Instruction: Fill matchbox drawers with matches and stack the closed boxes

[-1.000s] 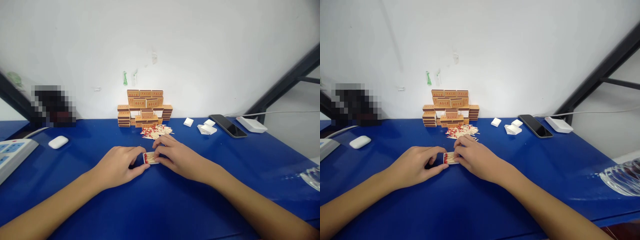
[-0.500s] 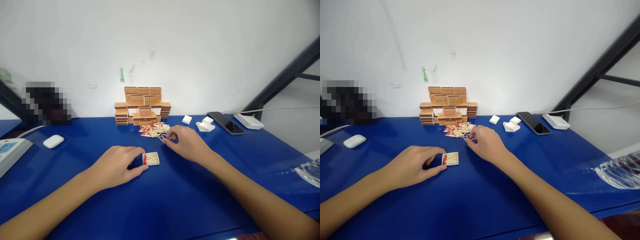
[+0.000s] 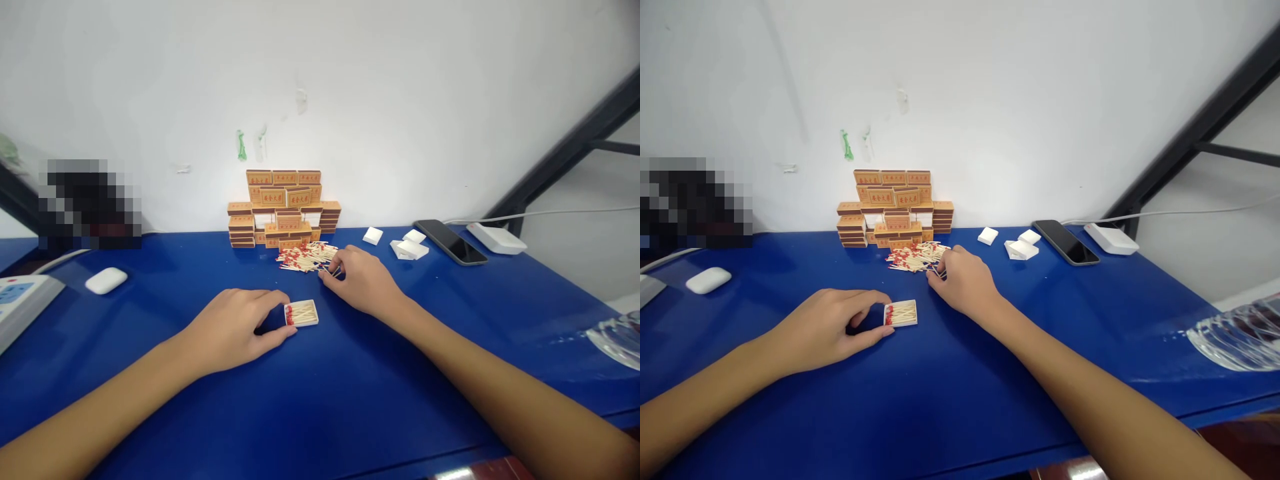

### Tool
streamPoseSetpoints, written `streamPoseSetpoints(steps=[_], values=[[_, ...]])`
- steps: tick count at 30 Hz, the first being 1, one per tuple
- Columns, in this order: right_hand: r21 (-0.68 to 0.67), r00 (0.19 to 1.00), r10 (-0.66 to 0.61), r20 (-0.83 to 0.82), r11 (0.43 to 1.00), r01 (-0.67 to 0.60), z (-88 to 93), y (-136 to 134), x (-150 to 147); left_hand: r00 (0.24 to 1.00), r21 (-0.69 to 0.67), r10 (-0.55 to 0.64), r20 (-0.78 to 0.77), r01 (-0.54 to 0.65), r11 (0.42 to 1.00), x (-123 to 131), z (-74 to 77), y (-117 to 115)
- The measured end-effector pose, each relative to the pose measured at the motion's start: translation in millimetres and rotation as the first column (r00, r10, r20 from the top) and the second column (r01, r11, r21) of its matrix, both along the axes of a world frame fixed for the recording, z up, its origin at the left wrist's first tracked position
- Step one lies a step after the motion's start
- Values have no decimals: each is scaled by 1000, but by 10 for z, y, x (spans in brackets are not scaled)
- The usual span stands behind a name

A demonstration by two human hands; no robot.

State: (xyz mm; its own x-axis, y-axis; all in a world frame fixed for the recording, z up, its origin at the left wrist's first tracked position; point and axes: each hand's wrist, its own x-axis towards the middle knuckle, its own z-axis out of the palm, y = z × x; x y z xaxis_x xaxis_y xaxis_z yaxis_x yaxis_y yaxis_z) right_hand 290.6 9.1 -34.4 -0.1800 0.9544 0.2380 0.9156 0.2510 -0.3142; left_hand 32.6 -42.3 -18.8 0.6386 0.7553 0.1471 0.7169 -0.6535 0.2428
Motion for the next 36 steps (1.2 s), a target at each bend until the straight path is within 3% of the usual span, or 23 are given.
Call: streamPoseSetpoints(steps=[7,14,23,28,36], values=[[-102,992,113,-52,988,-118,92,-7,43,1000,-10,7,-3,-7,1000,-7,-6,0],[-273,941,164,-296,929,-248,265,-146,76,1000,-3,3,-15,-3,1000,-5,-3,-6],[-122,888,334,-317,914,-387,241,-216,-25,999,-15,8,-35,-9,1000,-8,0,-5],[-129,860,375,-345,889,-440,220,-217,-50,999,-14,-1,-32,1,1000,-3,9,-6],[-34,831,494,-256,855,-518,234,-214,-16,999,11,-7,-34,7,1000,0,13,-9]])
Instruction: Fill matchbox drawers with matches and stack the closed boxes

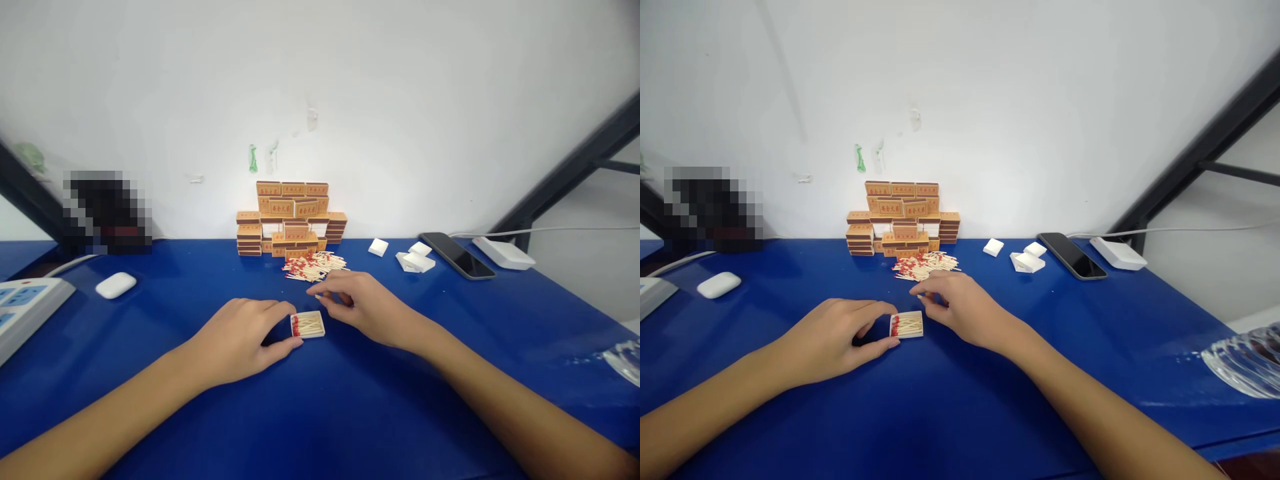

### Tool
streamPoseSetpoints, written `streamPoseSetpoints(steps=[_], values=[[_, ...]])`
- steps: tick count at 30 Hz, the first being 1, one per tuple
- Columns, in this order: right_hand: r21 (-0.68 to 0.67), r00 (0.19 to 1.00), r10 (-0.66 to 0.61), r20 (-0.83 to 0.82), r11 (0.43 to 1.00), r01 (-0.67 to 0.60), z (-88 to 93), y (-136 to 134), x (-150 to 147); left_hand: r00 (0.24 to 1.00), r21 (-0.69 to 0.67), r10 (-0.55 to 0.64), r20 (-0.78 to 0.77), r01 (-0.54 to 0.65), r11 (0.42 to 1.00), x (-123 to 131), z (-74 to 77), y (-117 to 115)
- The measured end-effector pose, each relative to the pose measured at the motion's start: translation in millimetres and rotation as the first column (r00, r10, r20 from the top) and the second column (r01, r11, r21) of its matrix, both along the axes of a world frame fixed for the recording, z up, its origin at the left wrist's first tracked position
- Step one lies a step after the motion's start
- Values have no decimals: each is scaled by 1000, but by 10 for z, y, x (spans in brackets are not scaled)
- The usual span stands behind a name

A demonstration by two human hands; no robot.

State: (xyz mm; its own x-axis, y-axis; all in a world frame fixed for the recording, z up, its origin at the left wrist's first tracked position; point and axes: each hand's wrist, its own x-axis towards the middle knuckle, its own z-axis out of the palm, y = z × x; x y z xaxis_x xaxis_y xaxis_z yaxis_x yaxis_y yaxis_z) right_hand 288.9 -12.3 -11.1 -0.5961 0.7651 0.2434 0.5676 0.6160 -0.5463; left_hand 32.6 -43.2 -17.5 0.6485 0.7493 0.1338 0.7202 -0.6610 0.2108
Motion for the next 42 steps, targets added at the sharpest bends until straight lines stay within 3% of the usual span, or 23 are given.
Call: streamPoseSetpoints(steps=[4,8,17,26,37,42], values=[[-29,997,-52,-59,998,50,38,-7,4,1000,-14,-3,2,3,1000,-3,0,-7],[-141,979,-115,-171,986,91,74,-36,-7,1000,-17,-1,3,1,1000,-7,0,0],[-355,926,-173,-336,934,46,145,-82,-77,1000,15,-11,18,11,1000,-16,-23,2],[-329,944,-160,-289,943,59,-14,-99,-123,1000,20,-6,21,6,1000,-22,-20,-1],[-312,966,-198,-165,940,140,-1,-200,-208,999,32,14,32,-15,999,-14,-34,15],[-238,979,-172,-114,961,141,-29,-223,-245,999,23,12,42,-13,1000,-17,-30,15]])
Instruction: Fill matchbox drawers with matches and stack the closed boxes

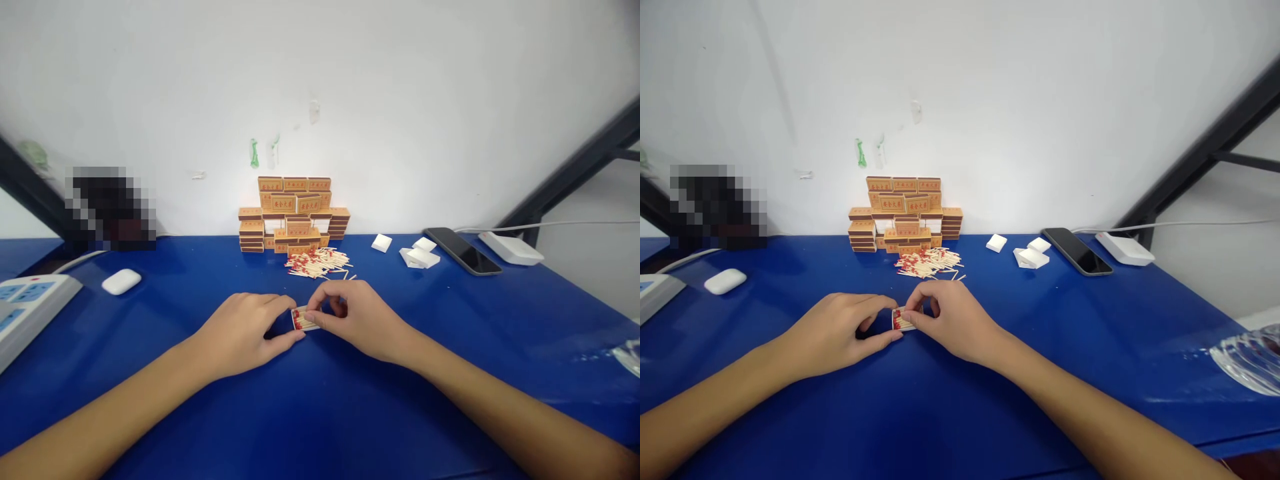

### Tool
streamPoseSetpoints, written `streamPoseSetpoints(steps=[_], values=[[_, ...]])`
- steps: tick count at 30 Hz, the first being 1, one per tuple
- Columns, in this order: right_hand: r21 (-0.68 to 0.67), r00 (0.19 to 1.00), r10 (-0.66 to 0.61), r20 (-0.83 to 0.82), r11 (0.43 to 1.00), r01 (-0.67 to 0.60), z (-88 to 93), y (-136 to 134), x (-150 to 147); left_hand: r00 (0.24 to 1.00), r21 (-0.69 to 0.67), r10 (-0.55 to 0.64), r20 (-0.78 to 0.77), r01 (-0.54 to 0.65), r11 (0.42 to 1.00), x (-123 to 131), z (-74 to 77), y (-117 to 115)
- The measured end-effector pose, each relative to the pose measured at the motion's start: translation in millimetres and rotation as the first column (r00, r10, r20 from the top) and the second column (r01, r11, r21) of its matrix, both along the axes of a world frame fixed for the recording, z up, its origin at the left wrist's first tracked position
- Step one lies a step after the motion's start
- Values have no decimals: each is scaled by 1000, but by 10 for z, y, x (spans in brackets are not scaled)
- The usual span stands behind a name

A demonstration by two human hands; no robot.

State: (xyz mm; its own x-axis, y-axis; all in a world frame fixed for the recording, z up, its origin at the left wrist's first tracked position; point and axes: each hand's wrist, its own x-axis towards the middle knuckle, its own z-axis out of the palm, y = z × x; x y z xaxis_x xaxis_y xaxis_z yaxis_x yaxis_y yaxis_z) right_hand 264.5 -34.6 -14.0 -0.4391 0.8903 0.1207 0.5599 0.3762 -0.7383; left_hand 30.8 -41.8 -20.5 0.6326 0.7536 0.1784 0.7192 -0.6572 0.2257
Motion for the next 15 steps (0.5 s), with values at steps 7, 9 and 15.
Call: streamPoseSetpoints(steps=[7,9,15], values=[[351,994,-41,98,937,4,97,159,226,999,41,-19,41,18,999,-5,-9,-17],[454,982,-123,143,890,45,136,240,340,995,92,-28,97,19,996,-7,-10,-25],[414,889,-207,409,910,22,165,428,620,1000,14,-11,21,11,1000,2,26,-4]])
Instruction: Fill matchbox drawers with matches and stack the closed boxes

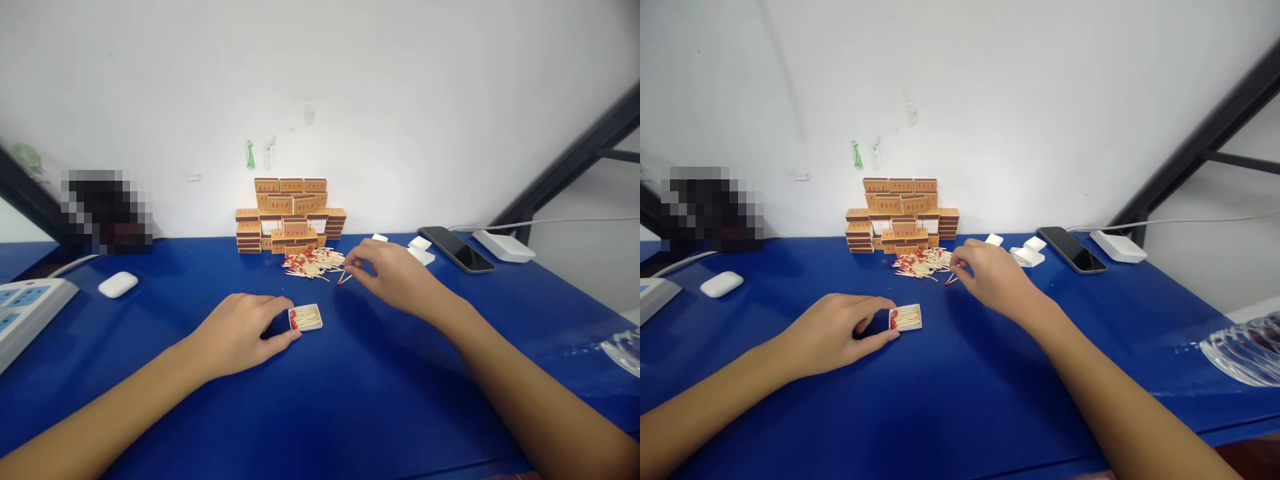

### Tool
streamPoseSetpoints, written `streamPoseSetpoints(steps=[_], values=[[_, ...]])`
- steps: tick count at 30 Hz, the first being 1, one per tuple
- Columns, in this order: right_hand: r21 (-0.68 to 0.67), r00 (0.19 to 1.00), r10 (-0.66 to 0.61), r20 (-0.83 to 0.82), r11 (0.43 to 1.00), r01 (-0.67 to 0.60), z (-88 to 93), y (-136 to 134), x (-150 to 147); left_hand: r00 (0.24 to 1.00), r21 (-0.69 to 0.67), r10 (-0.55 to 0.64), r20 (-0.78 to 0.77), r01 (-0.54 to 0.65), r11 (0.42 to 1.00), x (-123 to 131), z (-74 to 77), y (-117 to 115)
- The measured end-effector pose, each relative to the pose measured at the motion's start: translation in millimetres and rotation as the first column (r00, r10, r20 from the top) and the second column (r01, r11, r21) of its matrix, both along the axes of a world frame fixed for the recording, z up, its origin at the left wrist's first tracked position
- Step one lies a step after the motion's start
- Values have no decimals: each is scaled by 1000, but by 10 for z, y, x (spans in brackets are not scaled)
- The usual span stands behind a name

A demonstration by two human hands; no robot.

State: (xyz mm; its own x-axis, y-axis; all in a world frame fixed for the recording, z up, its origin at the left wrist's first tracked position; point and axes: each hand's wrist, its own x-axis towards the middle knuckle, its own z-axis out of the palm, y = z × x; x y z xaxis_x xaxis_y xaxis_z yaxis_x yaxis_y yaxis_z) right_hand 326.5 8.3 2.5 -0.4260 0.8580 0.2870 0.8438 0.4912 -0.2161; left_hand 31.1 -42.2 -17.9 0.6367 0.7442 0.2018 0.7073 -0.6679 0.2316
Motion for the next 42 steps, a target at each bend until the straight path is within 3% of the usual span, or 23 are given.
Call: streamPoseSetpoints(steps=[4,10,19,26,30,37,42], values=[[-110,996,20,84,994,-11,-66,83,79,999,-39,32,-37,-34,999,-6,9,22],[-198,985,170,-34,965,-174,-172,194,108,999,-39,19,-49,-21,999,-10,5,-5],[-333,995,98,10,939,-89,-155,175,147,997,-55,31,-70,-35,998,-6,28,-9],[-250,972,204,-115,941,-227,-22,-179,-160,999,-40,32,-28,-33,999,-3,3,-19],[-219,956,289,-48,931,-292,-48,-397,-405,1000,-39,20,-3,-20,999,10,-24,-16],[-110,943,326,68,942,-318,-161,-447,-557,999,9,-24,40,24,1000,14,-48,-18],[-109,948,310,71,947,-301,-178,-457,-593,999,19,-32,42,31,999,16,-55,-8]])
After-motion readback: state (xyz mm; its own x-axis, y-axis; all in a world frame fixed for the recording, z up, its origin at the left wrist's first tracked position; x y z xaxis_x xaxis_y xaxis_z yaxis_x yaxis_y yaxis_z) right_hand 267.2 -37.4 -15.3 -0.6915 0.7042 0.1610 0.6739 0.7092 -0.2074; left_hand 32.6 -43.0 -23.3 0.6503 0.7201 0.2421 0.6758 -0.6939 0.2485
